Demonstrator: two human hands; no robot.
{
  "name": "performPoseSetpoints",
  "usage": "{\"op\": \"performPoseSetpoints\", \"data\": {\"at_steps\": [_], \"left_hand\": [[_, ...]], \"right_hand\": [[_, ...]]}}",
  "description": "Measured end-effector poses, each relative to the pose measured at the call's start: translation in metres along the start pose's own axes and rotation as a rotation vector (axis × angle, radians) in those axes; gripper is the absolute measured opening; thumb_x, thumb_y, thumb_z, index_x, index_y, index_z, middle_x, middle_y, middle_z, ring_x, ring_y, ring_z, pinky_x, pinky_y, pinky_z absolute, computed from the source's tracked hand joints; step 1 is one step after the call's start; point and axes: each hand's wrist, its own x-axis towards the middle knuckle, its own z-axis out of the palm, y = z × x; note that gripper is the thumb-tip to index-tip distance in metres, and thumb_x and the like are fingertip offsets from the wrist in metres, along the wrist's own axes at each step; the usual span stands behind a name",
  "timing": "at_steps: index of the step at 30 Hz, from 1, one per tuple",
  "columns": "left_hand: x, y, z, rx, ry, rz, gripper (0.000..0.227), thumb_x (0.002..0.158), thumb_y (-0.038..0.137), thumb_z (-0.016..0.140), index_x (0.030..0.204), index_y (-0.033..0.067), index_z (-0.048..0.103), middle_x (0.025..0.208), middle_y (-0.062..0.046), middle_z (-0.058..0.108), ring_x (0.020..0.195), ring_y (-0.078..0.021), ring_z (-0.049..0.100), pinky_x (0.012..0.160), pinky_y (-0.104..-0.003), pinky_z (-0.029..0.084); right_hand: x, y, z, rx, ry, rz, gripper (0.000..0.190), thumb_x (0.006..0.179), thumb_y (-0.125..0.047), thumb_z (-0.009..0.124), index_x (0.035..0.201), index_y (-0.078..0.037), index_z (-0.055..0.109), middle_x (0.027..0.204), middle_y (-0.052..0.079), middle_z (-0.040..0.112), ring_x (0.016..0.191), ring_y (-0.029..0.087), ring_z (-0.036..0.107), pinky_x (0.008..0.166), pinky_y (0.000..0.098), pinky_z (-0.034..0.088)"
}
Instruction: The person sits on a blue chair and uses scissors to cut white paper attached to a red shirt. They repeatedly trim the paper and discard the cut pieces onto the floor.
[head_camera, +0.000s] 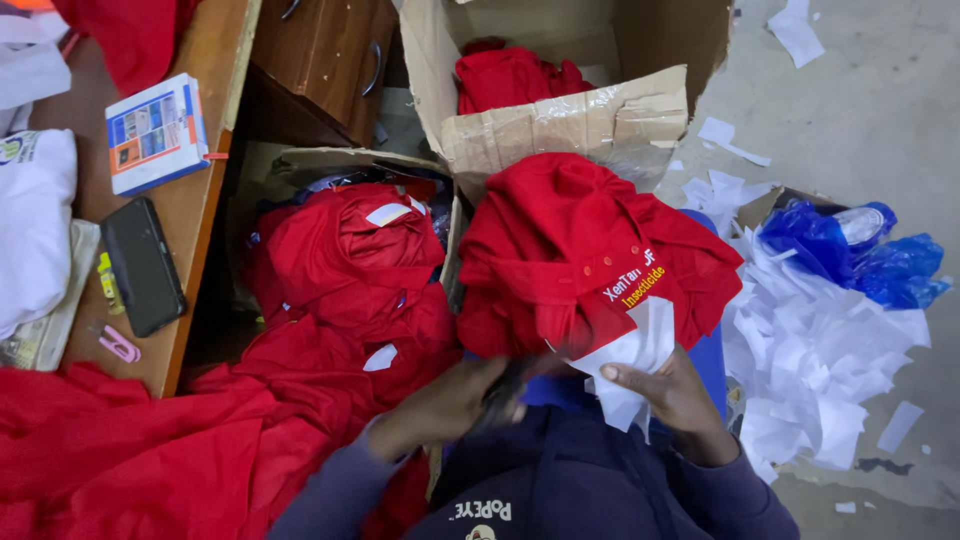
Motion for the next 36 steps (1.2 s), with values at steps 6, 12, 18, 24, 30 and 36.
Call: {"op": "performPoseSetpoints", "data": {"at_steps": [6, 12, 18, 24, 30, 36], "left_hand": [[-0.049, -0.025, -0.012, 0.263, -0.320, -0.068, 0.021, 0.095, 0.026, 0.073, 0.103, 0.0111, 0.060, 0.099, -0.008, 0.073, 0.083, -0.0268, 0.070, 0.070, -0.044, 0.051], [-0.065, -0.032, -0.018, 0.344, -0.314, -0.173, 0.011, 0.097, 0.019, 0.058, 0.101, 0.0087, 0.059, 0.087, -0.015, 0.074, 0.074, -0.0378, 0.071, 0.064, -0.051, 0.049], [-0.060, -0.016, -0.014, 0.355, -0.244, -0.157, 0.015, 0.097, 0.019, 0.054, 0.103, 0.0058, 0.059, 0.094, -0.017, 0.070, 0.076, -0.0382, 0.067, 0.066, -0.050, 0.046], [-0.049, -0.008, 0.001, 0.315, -0.164, -0.145, 0.016, 0.098, 0.017, 0.052, 0.107, 0.0050, 0.058, 0.104, -0.018, 0.068, 0.086, -0.0399, 0.070, 0.070, -0.049, 0.049], [-0.045, -0.007, 0.009, 0.382, -0.126, -0.246, 0.011, 0.095, 0.005, 0.048, 0.103, 0.0029, 0.055, 0.085, -0.017, 0.068, 0.069, -0.0372, 0.069, 0.055, -0.050, 0.047], [-0.034, -0.002, 0.018, 0.291, -0.038, -0.122, 0.015, 0.095, 0.012, 0.054, 0.106, 0.0022, 0.056, 0.094, -0.022, 0.068, 0.078, -0.0461, 0.069, 0.064, -0.053, 0.051]], "right_hand": [[0.004, -0.016, -0.008, -0.093, -0.025, 0.002, 0.045, 0.080, -0.016, 0.086, 0.122, -0.008, 0.072, 0.114, 0.008, 0.080, 0.109, 0.025, 0.076, 0.089, 0.0397, 0.064], [0.004, -0.015, -0.005, -0.038, -0.100, -0.039, 0.024, 0.083, -0.015, 0.085, 0.104, -0.004, 0.078, 0.092, 0.013, 0.085, 0.085, 0.027, 0.083, 0.076, 0.0397, 0.069], [0.000, -0.004, -0.012, -0.095, -0.113, -0.023, 0.030, 0.085, -0.014, 0.085, 0.113, -0.007, 0.076, 0.102, 0.007, 0.081, 0.099, 0.023, 0.078, 0.081, 0.0384, 0.065], [-0.008, 0.018, 0.005, -0.073, -0.123, 0.021, 0.043, 0.079, -0.007, 0.089, 0.120, -0.007, 0.077, 0.115, 0.006, 0.083, 0.108, 0.018, 0.075, 0.095, 0.0392, 0.062], [-0.016, -0.021, 0.031, -0.265, -0.144, 0.035, 0.020, 0.082, -0.013, 0.086, 0.101, -0.006, 0.088, 0.099, 0.008, 0.090, 0.095, 0.020, 0.084, 0.083, 0.0344, 0.067], [-0.022, 0.008, 0.023, -0.377, -0.132, 0.139, 0.025, 0.079, -0.022, 0.089, 0.101, -0.010, 0.092, 0.102, 0.009, 0.093, 0.098, 0.016, 0.085, 0.086, 0.0302, 0.067]]}}
